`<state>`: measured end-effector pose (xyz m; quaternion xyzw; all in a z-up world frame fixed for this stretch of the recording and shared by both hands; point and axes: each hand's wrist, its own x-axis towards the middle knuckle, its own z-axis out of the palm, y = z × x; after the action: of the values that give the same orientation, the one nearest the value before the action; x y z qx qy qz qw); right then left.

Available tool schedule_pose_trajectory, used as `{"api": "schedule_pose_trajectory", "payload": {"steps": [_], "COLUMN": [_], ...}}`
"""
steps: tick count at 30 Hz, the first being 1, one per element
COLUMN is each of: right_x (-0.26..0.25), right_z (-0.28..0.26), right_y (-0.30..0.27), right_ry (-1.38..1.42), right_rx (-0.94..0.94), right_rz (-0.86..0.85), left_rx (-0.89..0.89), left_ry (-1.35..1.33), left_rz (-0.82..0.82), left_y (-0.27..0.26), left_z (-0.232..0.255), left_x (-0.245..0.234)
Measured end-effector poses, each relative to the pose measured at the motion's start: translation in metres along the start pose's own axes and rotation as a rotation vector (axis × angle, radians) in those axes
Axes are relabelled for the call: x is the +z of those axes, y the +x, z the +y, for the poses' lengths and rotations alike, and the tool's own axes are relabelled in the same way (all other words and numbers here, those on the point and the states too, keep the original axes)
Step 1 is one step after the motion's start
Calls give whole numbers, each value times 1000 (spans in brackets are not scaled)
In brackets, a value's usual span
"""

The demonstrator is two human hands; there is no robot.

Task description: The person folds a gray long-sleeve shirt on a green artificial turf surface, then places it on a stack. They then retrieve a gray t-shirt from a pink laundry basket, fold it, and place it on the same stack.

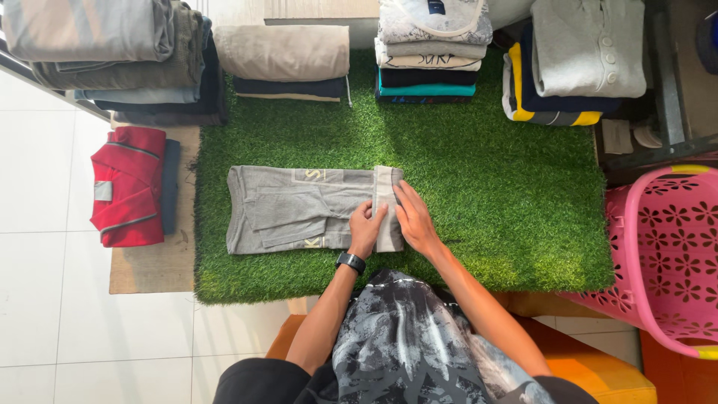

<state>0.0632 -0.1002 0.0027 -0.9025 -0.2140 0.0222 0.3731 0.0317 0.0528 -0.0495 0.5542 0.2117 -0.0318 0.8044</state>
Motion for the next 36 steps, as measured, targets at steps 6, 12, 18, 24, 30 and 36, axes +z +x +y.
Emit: {"api": "schedule_pose_trajectory", "payload": {"steps": [6,12,18,24,30,36], "right_x": [10,29,49,37,34,22], "right_z": [16,19,38,44,32,39], "right_y": [48,63,76,48,-13,-24], "right_ry": [-323,-366,-290,89,269,643], "right_rx": [-318,-247,-92,234,476,527], "right_rz": [-248,-238,-90,221,122,-29], "left_rx": [151,87,85,328,764,700], "left_ry": [391,394,533,936,1254,1389], "left_rz": [75,-45,1,4,-204,-293], "left_y": [-17,-45,-59,-72,-25,7], "left_z": [10,3,21,56,47,41], "left_x": [-16,-36,-33,-18,-9,-14]}}
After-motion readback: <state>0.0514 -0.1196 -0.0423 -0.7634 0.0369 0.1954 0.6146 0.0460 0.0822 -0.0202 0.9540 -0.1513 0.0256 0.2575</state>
